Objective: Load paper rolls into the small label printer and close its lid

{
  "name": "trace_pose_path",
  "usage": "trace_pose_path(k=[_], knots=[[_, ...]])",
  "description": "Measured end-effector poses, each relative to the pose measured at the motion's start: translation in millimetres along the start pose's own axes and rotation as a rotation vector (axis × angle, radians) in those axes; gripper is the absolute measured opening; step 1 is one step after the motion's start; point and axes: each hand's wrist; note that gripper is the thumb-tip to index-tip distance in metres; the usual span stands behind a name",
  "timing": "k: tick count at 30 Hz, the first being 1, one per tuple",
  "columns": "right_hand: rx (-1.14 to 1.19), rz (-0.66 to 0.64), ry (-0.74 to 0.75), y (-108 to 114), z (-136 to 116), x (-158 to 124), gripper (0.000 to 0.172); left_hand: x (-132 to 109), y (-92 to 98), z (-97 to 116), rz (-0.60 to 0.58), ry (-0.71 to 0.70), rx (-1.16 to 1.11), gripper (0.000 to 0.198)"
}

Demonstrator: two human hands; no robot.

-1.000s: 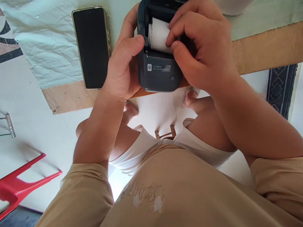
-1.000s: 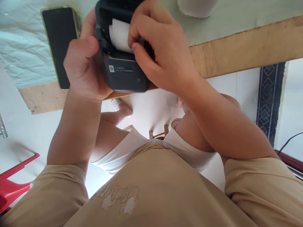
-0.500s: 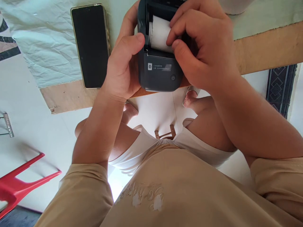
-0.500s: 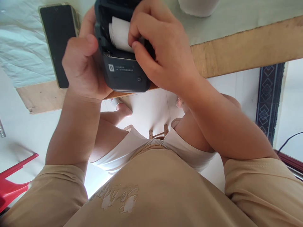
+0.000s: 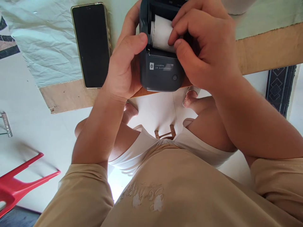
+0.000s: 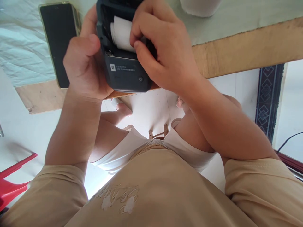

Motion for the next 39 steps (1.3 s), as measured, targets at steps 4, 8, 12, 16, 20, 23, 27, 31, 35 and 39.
trace_pose_path(k=[4,8,12,16,20,23,27,31,35,39], knots=[[0.001,0.001,0.0,-0.1,0.2,-0.4,0.028,-1.3,0.5,3.6,-0.01,0.046,0.065,0.032],[0.0,0.006,0.004,1.0,0.9,0.1,0.028,-2.5,-0.6,7.1,-0.019,0.057,0.078,0.036],[0.001,0.002,0.006,2.2,1.4,0.6,0.027,-2.2,-0.5,6.8,-0.012,0.065,0.067,0.033],[0.003,0.007,0.005,1.6,1.6,0.4,0.027,-1.9,-1.2,6.4,-0.009,0.06,0.065,0.034],[0.002,0.015,0.008,0.1,1.8,0.3,0.027,-2.4,-1.9,6.9,0.019,0.057,0.053,0.034],[-0.001,0.011,0.012,-0.2,2.2,0.4,0.027,-2.3,-0.2,6.7,0.015,0.072,0.042,0.033],[-0.003,0.005,0.008,0.2,1.9,0.0,0.025,-0.4,2.2,3.0,0.008,0.045,0.055,0.036],[-0.009,0.0,0.005,0.8,1.4,0.0,0.025,-0.2,0.5,1.1,0.026,0.043,0.071,0.035],[-0.009,0.005,0.009,1.2,1.8,0.1,0.027,-2.4,-4.4,4.7,0.028,0.049,0.055,0.036],[-0.009,-0.001,0.004,0.7,1.6,-0.5,0.026,-2.9,-4.9,7.4,0.021,0.05,0.036,0.032]])
Point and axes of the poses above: each hand's wrist, its own x-axis towards the middle knuckle, its own y-axis out of the back of the hand, z = x × y, and after that the axes turned 1 degree about -z, right-handed
